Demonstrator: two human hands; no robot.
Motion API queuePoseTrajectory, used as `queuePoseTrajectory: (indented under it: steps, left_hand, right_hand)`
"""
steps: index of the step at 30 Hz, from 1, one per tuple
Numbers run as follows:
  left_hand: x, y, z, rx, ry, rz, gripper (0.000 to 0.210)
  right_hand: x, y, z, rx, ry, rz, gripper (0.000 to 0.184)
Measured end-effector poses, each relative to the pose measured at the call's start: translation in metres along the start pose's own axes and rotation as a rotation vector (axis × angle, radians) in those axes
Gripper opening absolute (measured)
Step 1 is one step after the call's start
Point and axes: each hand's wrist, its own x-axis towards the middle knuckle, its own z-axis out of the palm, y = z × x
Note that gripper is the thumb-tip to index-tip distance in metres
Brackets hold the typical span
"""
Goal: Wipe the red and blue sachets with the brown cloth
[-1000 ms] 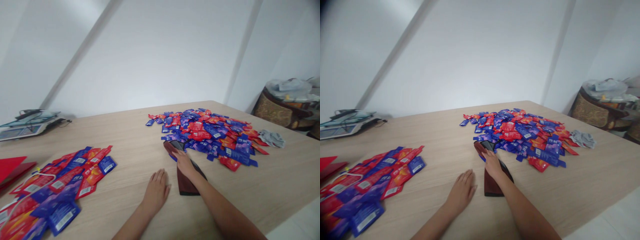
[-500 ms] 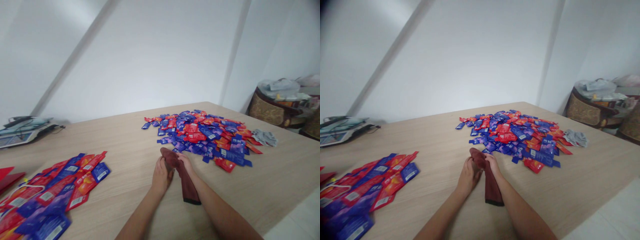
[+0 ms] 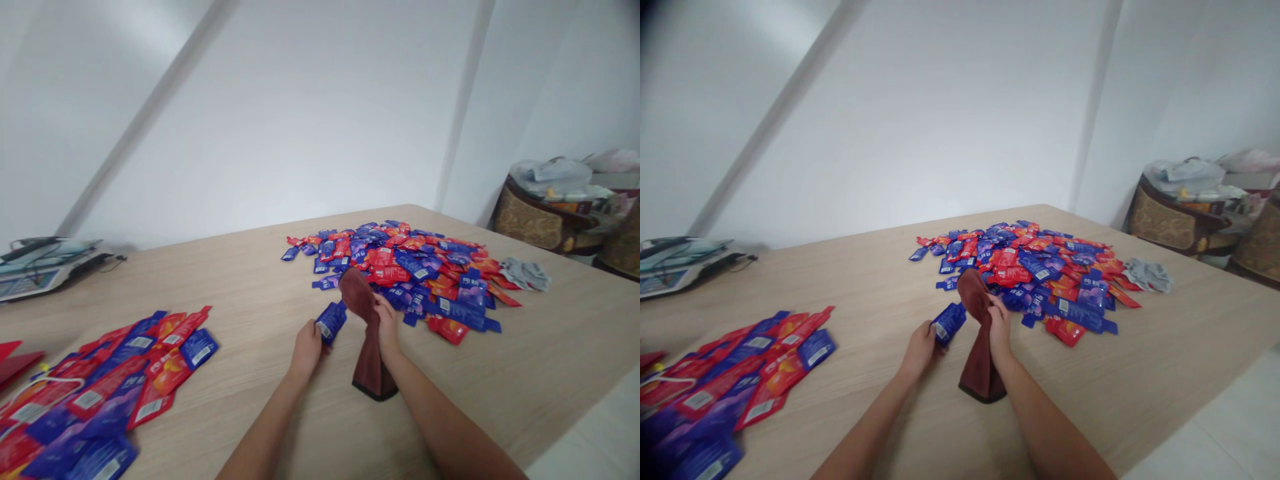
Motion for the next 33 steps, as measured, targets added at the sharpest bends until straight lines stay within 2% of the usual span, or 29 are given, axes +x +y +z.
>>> queuePoseTrajectory:
  steps: [2, 4, 6, 7, 9, 11, 14, 17, 19, 21, 26, 28, 31, 33]
  left_hand:
    - [-0.008, -0.013, -0.002, -0.267, -0.063, -0.175, 0.032]
    - [-0.017, -0.023, -0.002, -0.369, -0.068, -0.216, 0.029]
    - [-0.025, -0.03, -0.003, -0.449, -0.034, -0.225, 0.025]
    - [-0.027, -0.032, -0.003, -0.492, -0.022, -0.241, 0.024]
    - [-0.031, -0.035, -0.004, -0.536, -0.023, -0.288, 0.027]
    - [-0.032, -0.035, -0.004, -0.546, -0.026, -0.313, 0.031]
    - [-0.031, -0.035, -0.003, -0.557, -0.03, -0.317, 0.035]
    - [-0.031, -0.034, -0.006, -0.557, 0.002, -0.278, 0.031]
    - [-0.032, -0.033, -0.008, -0.547, 0.037, -0.235, 0.026]
    - [-0.032, -0.033, -0.008, -0.561, 0.031, -0.243, 0.026]
    - [-0.032, -0.036, -0.003, -0.631, -0.007, -0.312, 0.032]
    - [-0.03, -0.037, -0.004, -0.6, 0.033, -0.285, 0.03]
    - [-0.029, -0.036, -0.009, -0.542, 0.089, -0.208, 0.022]
    - [-0.029, -0.034, -0.01, -0.561, 0.083, -0.234, 0.021]
  right_hand:
    - [-0.026, -0.009, 0.016, -0.211, -0.31, -0.106, 0.036]
    - [-0.054, -0.015, 0.033, -0.481, -0.71, -0.233, 0.041]
    - [-0.07, -0.015, 0.044, -0.737, -0.904, -0.329, 0.047]
    - [-0.072, -0.013, 0.047, -0.848, -0.946, -0.344, 0.049]
    - [-0.061, -0.006, 0.045, -1.02, -0.923, -0.306, 0.05]
    - [-0.043, 0.001, 0.038, -1.104, -0.842, -0.241, 0.05]
    - [-0.034, 0.005, 0.032, -1.047, -0.771, -0.241, 0.049]
    - [-0.058, 0.0, 0.04, -0.851, -0.872, -0.371, 0.049]
    - [-0.074, -0.003, 0.048, -0.803, -0.954, -0.441, 0.052]
    - [-0.075, -0.002, 0.051, -0.861, -0.961, -0.422, 0.051]
    - [-0.046, 0.003, 0.041, -1.072, -0.833, -0.262, 0.053]
    - [-0.053, 0.0, 0.041, -1.043, -0.856, -0.285, 0.054]
    - [-0.078, -0.007, 0.047, -0.913, -0.967, -0.386, 0.057]
    - [-0.082, -0.009, 0.051, -0.897, -0.989, -0.403, 0.059]
